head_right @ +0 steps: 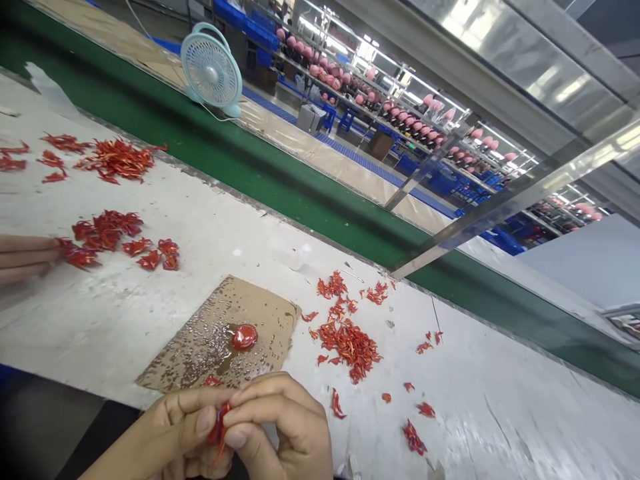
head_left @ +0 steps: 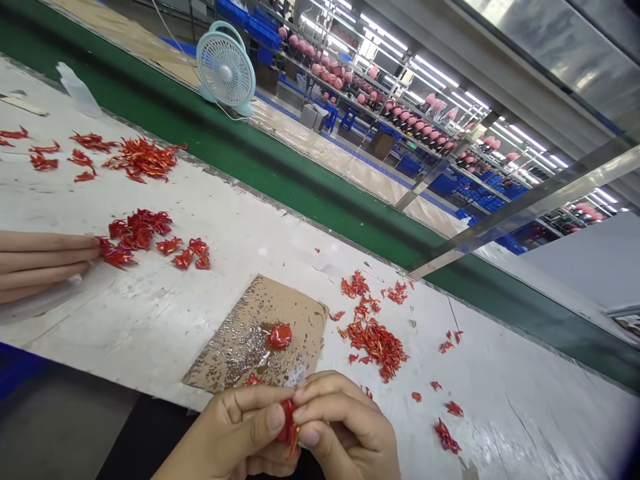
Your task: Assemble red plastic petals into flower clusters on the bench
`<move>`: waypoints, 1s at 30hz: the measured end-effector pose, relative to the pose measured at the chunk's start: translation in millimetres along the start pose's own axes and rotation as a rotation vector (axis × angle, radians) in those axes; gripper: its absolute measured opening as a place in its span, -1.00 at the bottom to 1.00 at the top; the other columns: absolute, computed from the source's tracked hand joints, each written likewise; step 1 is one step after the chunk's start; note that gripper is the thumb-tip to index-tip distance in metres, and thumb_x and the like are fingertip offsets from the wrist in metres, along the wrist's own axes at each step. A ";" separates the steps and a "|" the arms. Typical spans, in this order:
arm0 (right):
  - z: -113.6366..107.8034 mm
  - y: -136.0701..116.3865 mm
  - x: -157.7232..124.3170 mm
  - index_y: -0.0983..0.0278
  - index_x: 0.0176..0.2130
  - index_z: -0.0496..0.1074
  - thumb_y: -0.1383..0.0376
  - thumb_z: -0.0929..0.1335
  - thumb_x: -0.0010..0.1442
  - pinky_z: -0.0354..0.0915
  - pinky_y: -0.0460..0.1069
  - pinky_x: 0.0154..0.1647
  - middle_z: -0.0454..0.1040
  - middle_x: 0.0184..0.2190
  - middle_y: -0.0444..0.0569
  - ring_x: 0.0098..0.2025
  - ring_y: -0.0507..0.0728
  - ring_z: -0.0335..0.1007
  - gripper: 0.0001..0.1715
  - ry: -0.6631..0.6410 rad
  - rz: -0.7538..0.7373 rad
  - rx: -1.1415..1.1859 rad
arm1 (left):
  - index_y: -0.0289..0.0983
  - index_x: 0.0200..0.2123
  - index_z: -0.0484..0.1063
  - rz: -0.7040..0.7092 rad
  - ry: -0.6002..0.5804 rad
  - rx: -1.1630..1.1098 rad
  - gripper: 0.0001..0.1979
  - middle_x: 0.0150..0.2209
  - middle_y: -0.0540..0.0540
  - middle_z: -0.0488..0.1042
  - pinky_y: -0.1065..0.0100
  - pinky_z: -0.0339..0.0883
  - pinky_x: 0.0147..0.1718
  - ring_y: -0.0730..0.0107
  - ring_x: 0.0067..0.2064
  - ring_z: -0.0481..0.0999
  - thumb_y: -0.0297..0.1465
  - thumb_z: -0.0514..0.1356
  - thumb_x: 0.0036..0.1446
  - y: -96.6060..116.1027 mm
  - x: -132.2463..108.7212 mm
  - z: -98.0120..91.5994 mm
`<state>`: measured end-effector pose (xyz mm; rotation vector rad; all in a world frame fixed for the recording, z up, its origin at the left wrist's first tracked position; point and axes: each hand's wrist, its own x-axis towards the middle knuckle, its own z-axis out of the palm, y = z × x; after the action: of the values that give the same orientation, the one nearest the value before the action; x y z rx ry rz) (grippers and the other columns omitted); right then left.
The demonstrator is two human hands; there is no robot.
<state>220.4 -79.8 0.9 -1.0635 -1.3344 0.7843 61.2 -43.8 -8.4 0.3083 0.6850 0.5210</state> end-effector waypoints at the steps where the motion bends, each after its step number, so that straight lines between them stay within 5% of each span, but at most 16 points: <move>1: -0.1 0.1 -1.2 0.12 -0.20 0.67 0.16 0.48 0.25 0.50 0.00 -0.11 0.63 -0.31 0.00 -0.21 0.13 0.59 -0.86 0.003 0.004 0.001 | -0.29 -0.26 0.66 -0.009 0.004 -0.006 -0.58 -0.50 -0.09 0.57 0.45 0.47 -0.35 0.47 -0.47 0.54 -0.16 0.53 -0.17 0.1 -0.1 0.9; 13: 1.6 5.9 -10.5 0.09 -0.24 0.66 0.16 0.47 0.25 0.44 -0.01 -0.09 0.60 -0.29 -0.05 -0.18 0.12 0.55 -0.89 0.039 0.106 0.001 | -0.32 -0.32 0.63 0.014 0.009 0.014 -0.63 -0.47 -0.07 0.54 0.45 0.43 -0.35 0.48 -0.44 0.50 -0.16 0.49 -0.09 -7.2 3.4 -3.4; 18: 2.7 5.9 -14.5 0.09 -0.26 0.64 0.13 0.46 0.26 0.43 -0.02 -0.13 0.56 -0.26 -0.04 -0.17 0.13 0.52 -0.86 0.078 0.149 -0.028 | -0.34 -0.36 0.59 0.026 -0.113 0.039 -0.68 -0.46 -0.09 0.52 0.47 0.40 -0.34 0.51 -0.43 0.46 -0.17 0.40 0.07 -9.6 6.6 -5.8; 25: 12.5 10.9 -23.2 0.09 -0.22 0.59 0.13 0.41 0.31 0.40 -0.01 -0.15 0.52 -0.26 -0.06 -0.16 0.13 0.49 -0.86 0.127 0.128 0.007 | -0.31 -0.38 0.62 0.022 -0.031 0.060 -0.69 -0.51 -0.04 0.49 0.47 0.40 -0.35 0.53 -0.46 0.47 -0.19 0.50 -0.08 -11.5 4.8 -5.5; 30: 19.8 14.0 -28.9 0.05 -0.09 0.56 0.13 0.39 0.34 0.40 0.02 -0.09 0.54 -0.21 -0.04 -0.12 0.15 0.50 -0.83 0.194 0.080 -0.023 | -0.29 -0.31 0.64 0.037 -0.082 0.089 -0.71 -0.44 -0.06 0.54 0.50 0.36 -0.36 0.52 -0.43 0.48 -0.20 0.46 -0.01 -15.8 5.7 -12.7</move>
<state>199.3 -98.4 -24.2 -1.1857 -1.1445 0.7066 62.0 -52.5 -27.6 0.4242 0.6250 0.5113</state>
